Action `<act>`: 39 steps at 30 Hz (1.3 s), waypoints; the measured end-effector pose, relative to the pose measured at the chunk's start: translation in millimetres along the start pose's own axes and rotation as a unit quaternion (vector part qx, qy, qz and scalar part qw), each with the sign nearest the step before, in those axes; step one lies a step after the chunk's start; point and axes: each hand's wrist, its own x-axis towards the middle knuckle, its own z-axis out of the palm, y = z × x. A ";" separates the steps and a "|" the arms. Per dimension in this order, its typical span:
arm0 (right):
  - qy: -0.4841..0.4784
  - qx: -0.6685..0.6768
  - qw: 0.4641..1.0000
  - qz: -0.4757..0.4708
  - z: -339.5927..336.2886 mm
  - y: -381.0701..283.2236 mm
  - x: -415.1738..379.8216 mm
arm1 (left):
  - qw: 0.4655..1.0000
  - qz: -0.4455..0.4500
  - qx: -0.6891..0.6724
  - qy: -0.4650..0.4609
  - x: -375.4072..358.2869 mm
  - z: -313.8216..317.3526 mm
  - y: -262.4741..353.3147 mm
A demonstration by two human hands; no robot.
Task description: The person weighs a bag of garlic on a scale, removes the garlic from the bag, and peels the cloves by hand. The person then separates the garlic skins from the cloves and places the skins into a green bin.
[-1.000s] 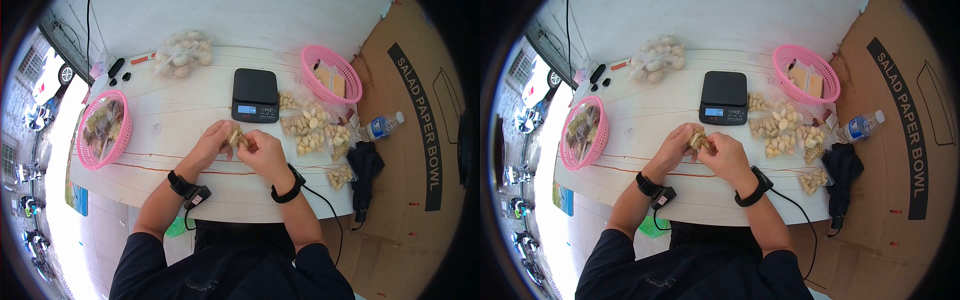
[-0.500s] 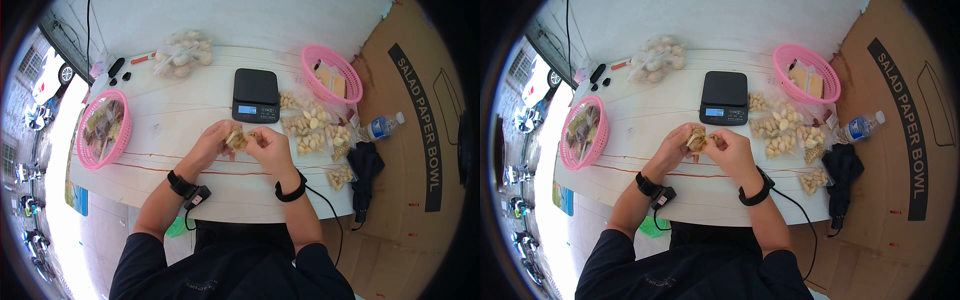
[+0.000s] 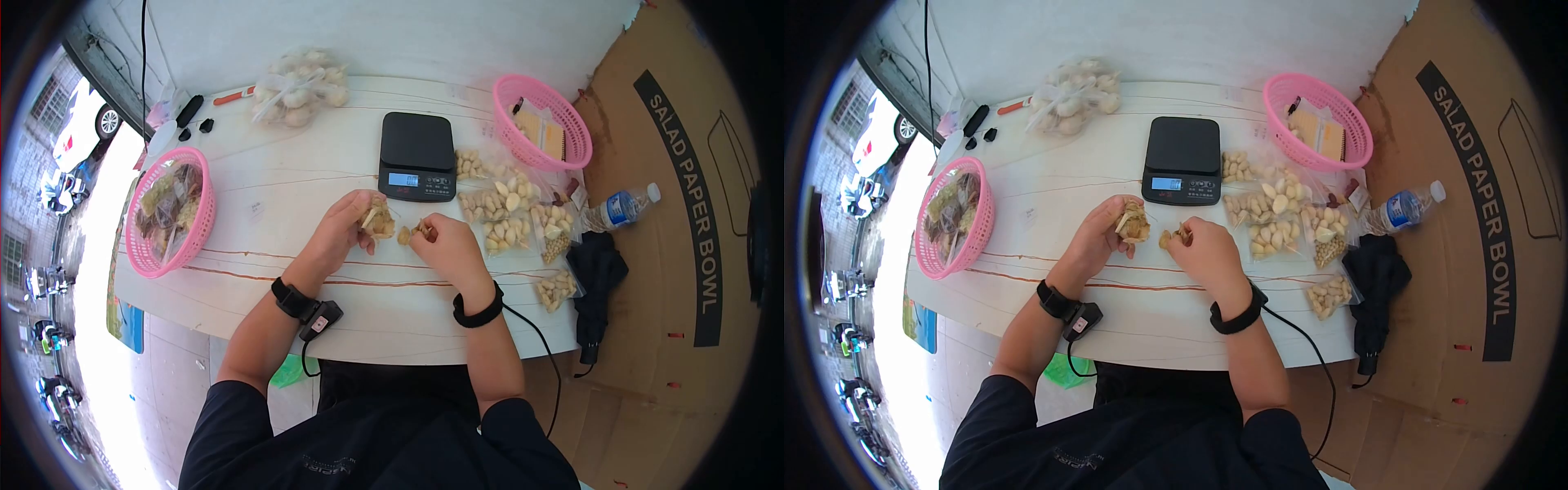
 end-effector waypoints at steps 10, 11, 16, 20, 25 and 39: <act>-0.021 -0.040 0.999 -0.005 -7.3 -12.6 -6.4 | 1.000 -0.002 -0.024 -0.021 -2.4 1.4 2.3; -0.021 -0.040 0.999 -0.005 -8.3 -14.0 -6.6 | 0.999 -0.003 -0.030 -0.031 -2.2 -0.3 1.6; -0.019 -0.049 0.999 0.005 -8.5 -10.6 -4.7 | 0.999 -0.003 -0.033 -0.038 -2.6 -1.2 1.4; -0.002 -0.081 0.997 0.016 -7.7 -8.6 -4.5 | 0.999 -0.009 -0.033 -0.027 -2.0 -3.4 0.1; -0.064 -0.056 0.996 -0.004 -9.3 -8.0 -4.6 | 0.999 -0.017 -0.045 0.012 -1.2 -6.2 -2.5; 0.043 0.139 0.980 -0.134 -3.3 -12.3 -3.4 | 1.000 -0.022 -0.011 -0.013 -5.6 4.2 3.2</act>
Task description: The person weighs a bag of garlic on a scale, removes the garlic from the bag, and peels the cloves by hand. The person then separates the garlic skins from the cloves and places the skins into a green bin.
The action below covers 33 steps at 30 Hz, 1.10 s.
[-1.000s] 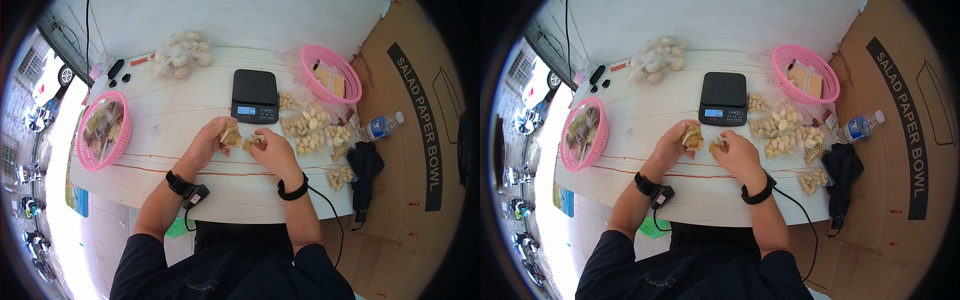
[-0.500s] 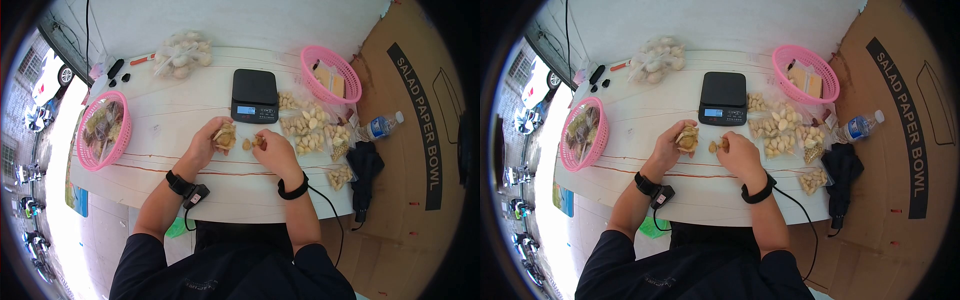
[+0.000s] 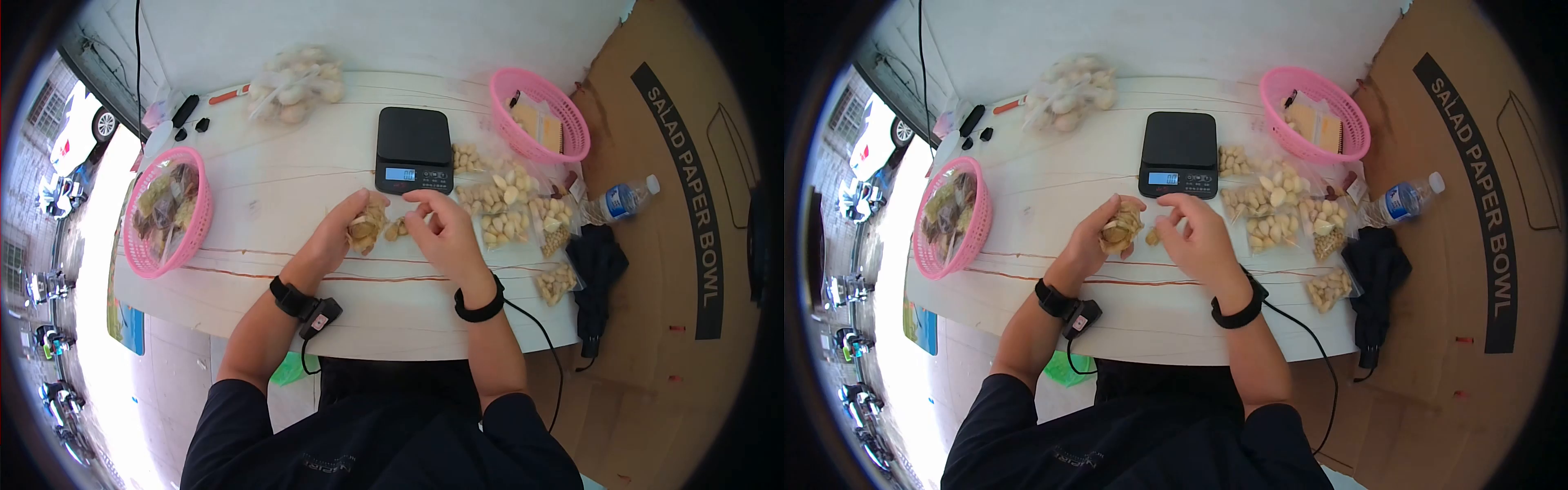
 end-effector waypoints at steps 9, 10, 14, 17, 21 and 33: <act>-0.126 0.114 0.985 0.007 6.3 -12.4 -3.9 | 0.998 -0.033 0.005 -0.059 -4.3 5.5 -0.1; -0.130 0.131 0.983 0.011 6.7 -12.9 -4.0 | 0.997 -0.034 0.008 -0.063 -4.7 5.6 0.3; -0.127 0.161 0.978 0.031 5.5 -17.9 -3.3 | 0.996 -0.040 0.021 -0.082 -4.3 0.8 -2.5; -0.167 0.172 0.969 0.056 3.6 -15.9 -3.5 | 0.995 -0.042 0.040 -0.086 -2.3 -1.0 -5.5; -0.109 0.132 0.985 0.023 7.6 -3.5 -4.4 | 0.998 -0.046 0.026 -0.033 -4.0 7.9 1.5; -0.049 0.113 0.992 0.016 5.7 3.4 -0.7 | 0.996 0.029 0.072 -0.050 -1.4 1.1 -1.0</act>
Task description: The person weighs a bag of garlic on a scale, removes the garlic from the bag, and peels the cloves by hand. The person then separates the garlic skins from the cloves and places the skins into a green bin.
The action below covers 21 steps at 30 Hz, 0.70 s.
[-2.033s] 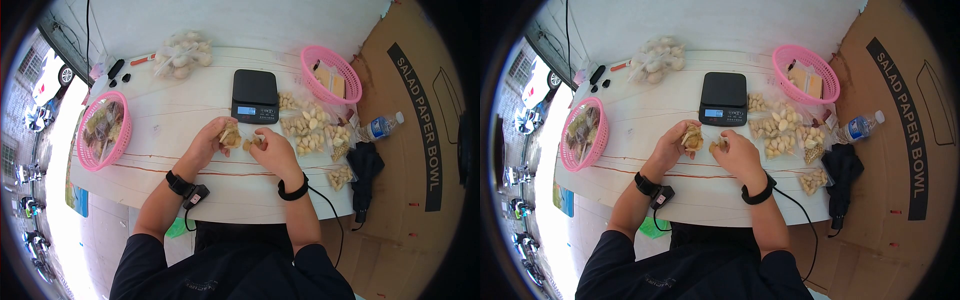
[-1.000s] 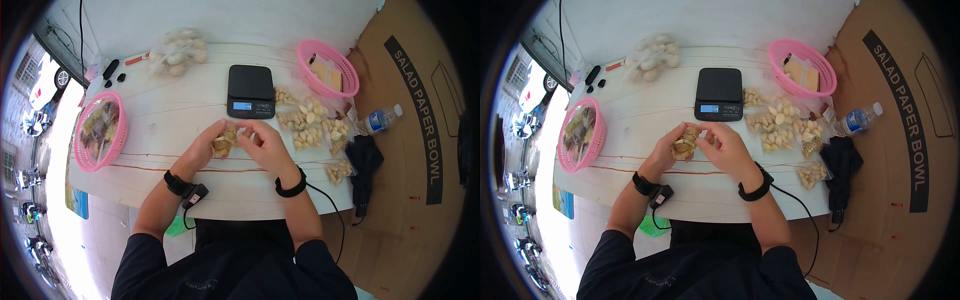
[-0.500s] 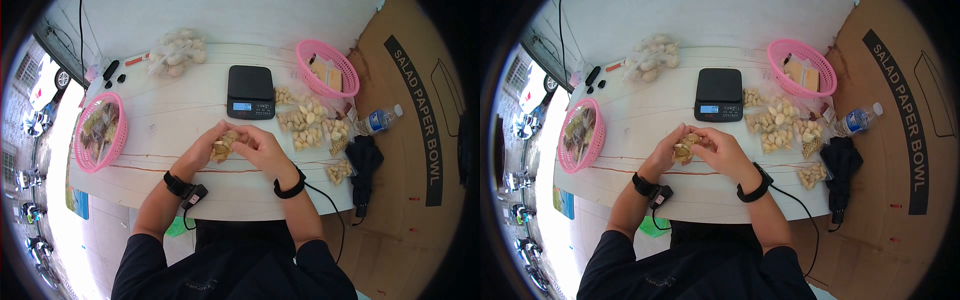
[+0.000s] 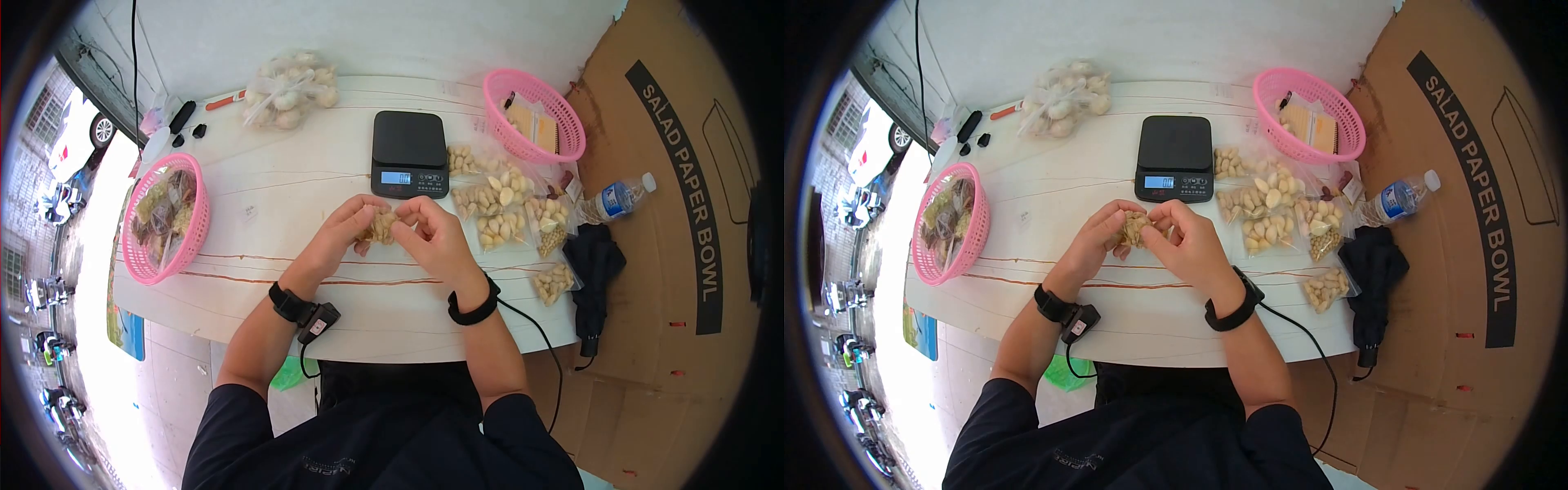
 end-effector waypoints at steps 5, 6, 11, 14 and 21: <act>-0.005 -0.032 0.999 -0.017 0.7 -3.1 -0.3 | 0.999 0.012 0.033 -0.004 -0.5 -0.7 -3.4; -0.003 -0.022 1.000 0.006 1.2 -2.9 0.1 | 0.999 0.012 0.033 -0.004 -0.8 0.2 -3.2; -0.003 0.021 0.999 0.049 4.0 4.3 0.7 | 0.995 0.068 0.075 0.006 -0.8 3.5 -5.0; -0.014 0.048 0.996 0.072 4.9 10.0 -0.1 | 0.992 0.078 0.101 0.000 -1.5 3.6 -4.9; -0.016 0.019 0.997 0.067 5.6 -2.5 -1.7 | 0.989 0.081 0.125 0.009 -0.8 2.0 -10.2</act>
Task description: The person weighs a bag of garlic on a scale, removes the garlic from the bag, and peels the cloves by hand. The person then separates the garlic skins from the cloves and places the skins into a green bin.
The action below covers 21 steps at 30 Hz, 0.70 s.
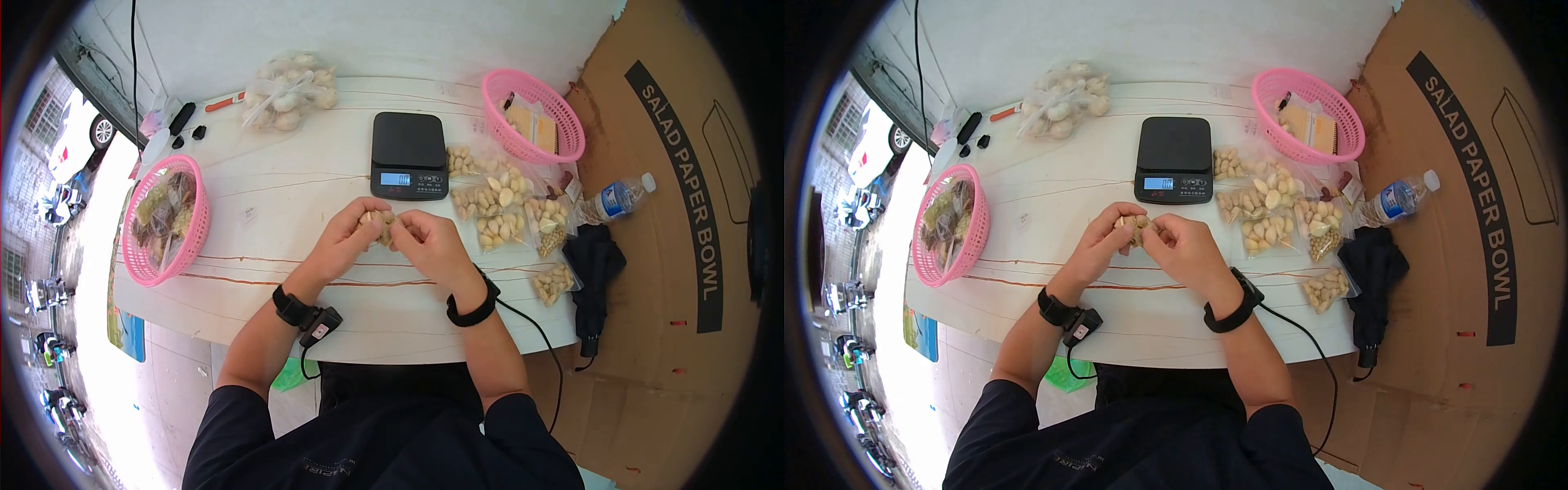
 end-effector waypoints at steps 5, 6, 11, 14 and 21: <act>0.000 -0.014 1.000 -0.006 1.2 8.2 1.6 | 1.000 0.013 0.018 0.000 -1.5 4.3 5.8; 0.007 -0.007 1.000 -0.008 2.5 8.1 1.5 | 1.000 0.013 0.018 0.000 -1.8 4.4 5.3; 0.011 0.000 1.000 -0.006 1.9 0.0 0.1 | 0.999 -0.003 0.030 -0.011 -2.1 4.8 6.9; -0.020 0.016 1.000 0.017 -2.2 -2.2 -0.1 | 1.000 0.016 -0.006 -0.007 -2.8 8.1 10.6; -0.046 -0.006 0.999 0.013 -0.4 3.6 -0.3 | 0.999 0.005 0.032 -0.010 -2.3 10.7 14.3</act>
